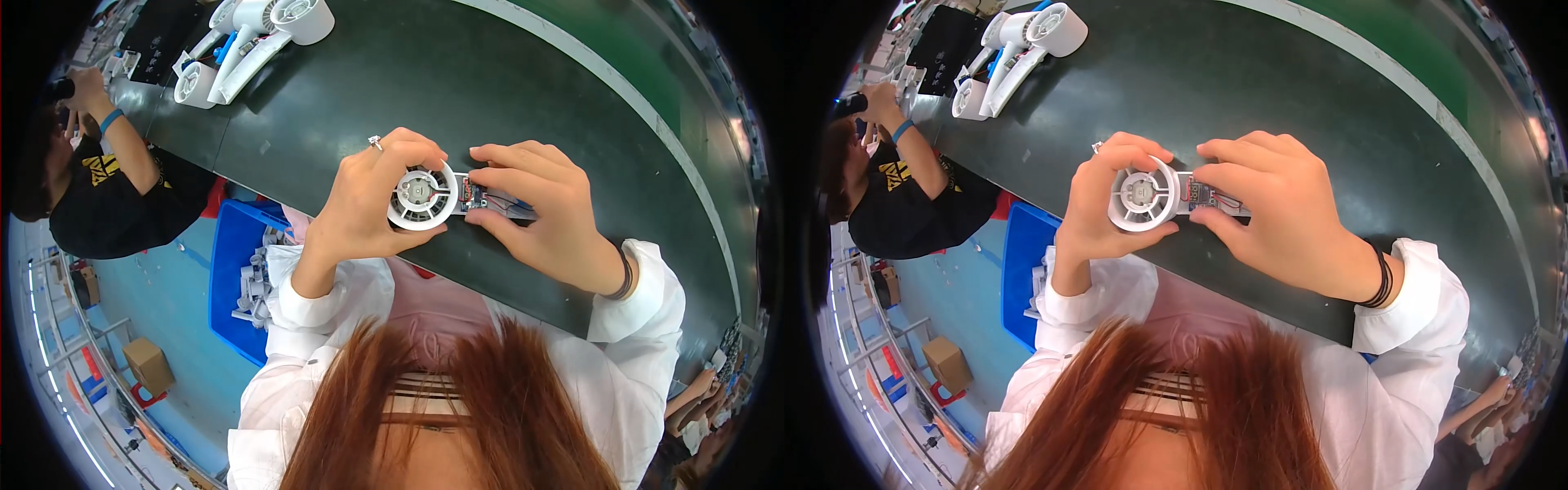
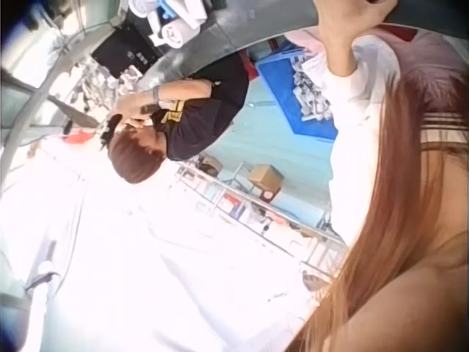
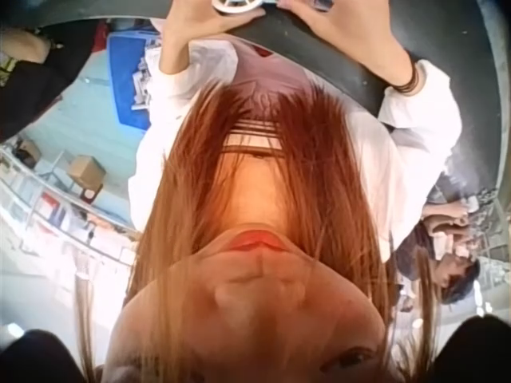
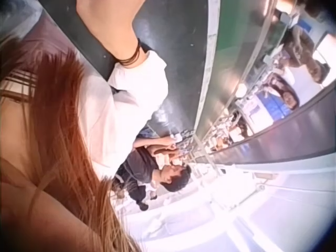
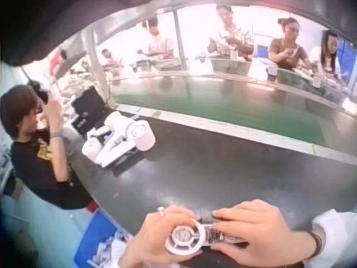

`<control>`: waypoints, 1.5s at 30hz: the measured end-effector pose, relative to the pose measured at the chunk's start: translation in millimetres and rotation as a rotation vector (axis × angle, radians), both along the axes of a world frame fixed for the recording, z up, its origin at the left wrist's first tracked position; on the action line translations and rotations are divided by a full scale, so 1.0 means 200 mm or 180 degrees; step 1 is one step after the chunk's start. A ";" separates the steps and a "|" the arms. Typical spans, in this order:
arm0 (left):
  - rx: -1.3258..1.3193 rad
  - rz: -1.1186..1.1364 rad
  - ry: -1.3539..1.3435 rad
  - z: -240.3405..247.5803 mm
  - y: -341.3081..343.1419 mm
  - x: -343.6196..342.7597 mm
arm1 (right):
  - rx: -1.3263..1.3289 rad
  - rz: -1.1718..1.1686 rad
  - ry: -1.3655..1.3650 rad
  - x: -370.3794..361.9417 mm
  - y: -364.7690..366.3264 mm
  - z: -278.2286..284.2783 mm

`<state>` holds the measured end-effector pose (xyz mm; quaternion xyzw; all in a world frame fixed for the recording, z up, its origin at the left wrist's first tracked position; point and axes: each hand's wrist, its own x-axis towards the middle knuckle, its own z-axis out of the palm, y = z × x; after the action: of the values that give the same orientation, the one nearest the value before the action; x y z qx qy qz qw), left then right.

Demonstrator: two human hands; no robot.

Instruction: The person assembles a handheld fan by hand, inserting the motor, PCB, lithium battery, and fan blades into the plastic fan housing.

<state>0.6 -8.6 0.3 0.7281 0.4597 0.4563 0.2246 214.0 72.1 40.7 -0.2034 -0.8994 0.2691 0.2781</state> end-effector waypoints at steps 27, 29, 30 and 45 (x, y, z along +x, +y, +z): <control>0.0113 -0.0079 0.0430 0.06 0.05 0.00 | -0.0398 -0.0191 -0.0509 0.02 0.06 0.01; -0.0002 0.0106 0.0507 0.08 0.17 -0.06 | 0.0165 -0.0371 -0.0381 -0.04 0.15 -0.01; -0.0140 0.0218 0.0599 0.09 0.25 -0.07 | 0.0535 -0.0490 -0.0238 -0.06 0.22 -0.03; 0.0691 0.2146 0.2381 0.18 1.45 -0.38 | 0.1091 -0.0589 0.0365 0.02 0.26 -0.19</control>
<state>-75.7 282.3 35.3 0.6719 0.6678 0.2568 -0.1916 218.3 123.5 1.7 -0.2192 -0.8921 0.0965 0.3830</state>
